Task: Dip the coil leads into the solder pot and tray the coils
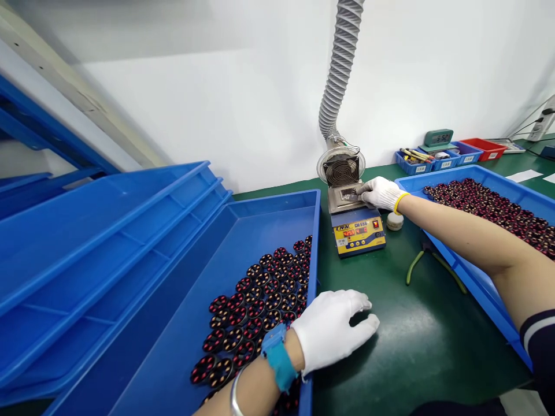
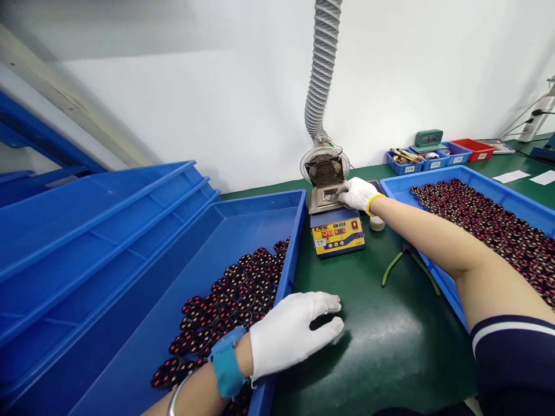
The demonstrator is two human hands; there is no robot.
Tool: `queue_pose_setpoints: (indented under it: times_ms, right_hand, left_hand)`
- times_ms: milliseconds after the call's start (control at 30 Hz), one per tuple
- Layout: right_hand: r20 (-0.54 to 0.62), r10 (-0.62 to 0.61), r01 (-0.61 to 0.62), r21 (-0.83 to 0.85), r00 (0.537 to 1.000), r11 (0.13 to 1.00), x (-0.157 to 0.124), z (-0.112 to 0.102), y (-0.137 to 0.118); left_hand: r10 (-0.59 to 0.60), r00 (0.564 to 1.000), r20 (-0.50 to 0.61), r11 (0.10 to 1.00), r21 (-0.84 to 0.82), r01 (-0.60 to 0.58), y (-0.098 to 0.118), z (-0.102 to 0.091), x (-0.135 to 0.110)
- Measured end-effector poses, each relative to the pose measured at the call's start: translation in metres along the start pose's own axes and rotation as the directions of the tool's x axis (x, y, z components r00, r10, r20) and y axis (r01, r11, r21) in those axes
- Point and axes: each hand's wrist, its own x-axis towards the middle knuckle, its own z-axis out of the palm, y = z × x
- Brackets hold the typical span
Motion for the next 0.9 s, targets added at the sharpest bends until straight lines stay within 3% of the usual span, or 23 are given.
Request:
queue_pose_setpoints:
  times_ms: [433,900]
  right_hand:
    - [0.003,-0.041,0.041,-0.016,0.999,0.999,-0.007,-0.006,-0.006]
    - [-0.041,0.088,-0.087,0.040,0.995,0.995,-0.004,-0.014,0.004]
  left_hand:
    - [-0.003,1.000,0.010,1.000,-0.001,0.003,0.002,-0.002,0.000]
    - [-0.006,1.000,-0.002,1.000,-0.009,0.006,0.000,-0.001,0.000]
